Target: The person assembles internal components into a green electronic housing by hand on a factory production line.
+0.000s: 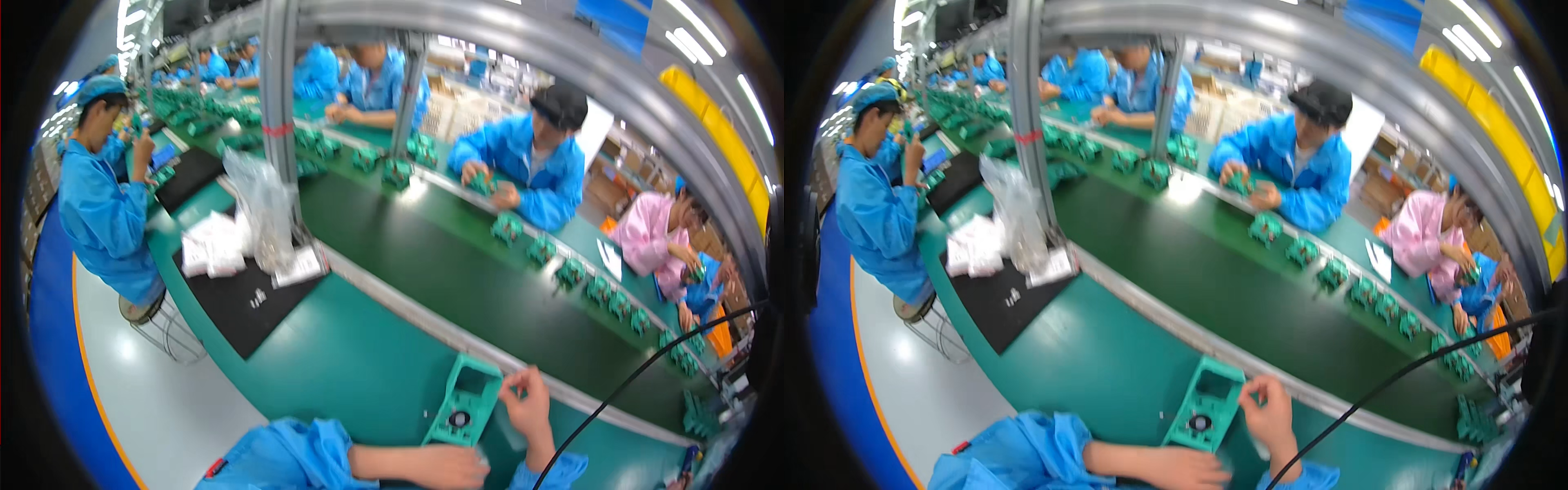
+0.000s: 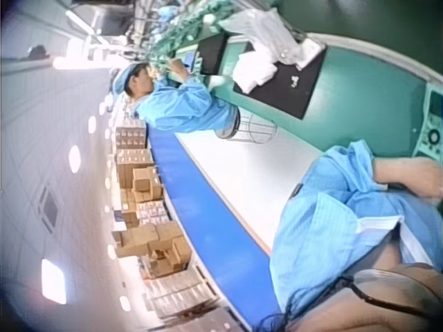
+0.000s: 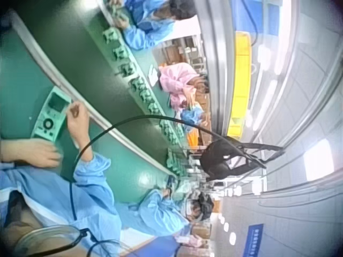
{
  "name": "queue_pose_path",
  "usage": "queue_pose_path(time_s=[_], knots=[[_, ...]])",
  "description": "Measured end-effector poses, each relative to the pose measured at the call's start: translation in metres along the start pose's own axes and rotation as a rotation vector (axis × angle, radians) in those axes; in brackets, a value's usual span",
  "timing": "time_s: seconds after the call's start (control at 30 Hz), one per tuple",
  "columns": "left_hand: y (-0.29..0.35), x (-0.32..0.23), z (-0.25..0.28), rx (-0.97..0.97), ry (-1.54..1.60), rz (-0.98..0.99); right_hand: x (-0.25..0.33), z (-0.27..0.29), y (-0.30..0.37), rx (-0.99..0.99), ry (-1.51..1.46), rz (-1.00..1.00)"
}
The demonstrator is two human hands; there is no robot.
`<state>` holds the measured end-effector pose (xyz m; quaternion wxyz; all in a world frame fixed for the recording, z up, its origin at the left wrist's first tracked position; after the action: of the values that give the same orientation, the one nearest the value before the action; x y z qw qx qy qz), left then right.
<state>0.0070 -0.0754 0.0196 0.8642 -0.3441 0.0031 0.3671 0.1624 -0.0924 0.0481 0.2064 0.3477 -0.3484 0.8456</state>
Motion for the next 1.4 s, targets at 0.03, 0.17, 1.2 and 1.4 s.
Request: queue_pose_path(time_s=[0.03, 0.17, 1.2, 1.4], knots=[[0.007, -0.004, -0.023, 0.151, -0.003, -0.034, -0.002, -0.002, -0.004, 0.039, -0.003, -0.024], [0.013, 0.003, -0.037, 0.330, 0.115, 0.086, 0.002, -0.012, -0.009, 0.254, 0.136, -0.072], [0.013, 0.002, -0.038, 0.329, 0.093, 0.093, 0.018, -0.064, -0.005, 0.484, 0.710, 0.085], [0.014, 0.000, -0.038, 0.341, 0.089, 0.083, 0.015, -0.067, -0.008, 0.547, 0.765, -0.017]])
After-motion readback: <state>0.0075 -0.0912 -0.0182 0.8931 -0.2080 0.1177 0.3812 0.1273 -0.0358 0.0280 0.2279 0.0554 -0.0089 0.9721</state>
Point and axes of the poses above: each hand's wrist, its own y-axis away from the middle knuckle, its own z-axis out of the back of the hand, x = y × z, the point moved 6 cm from there along -y, towards the middle knuckle, and after that the axes turned 5 degrees about z, right-handed, at the moved point
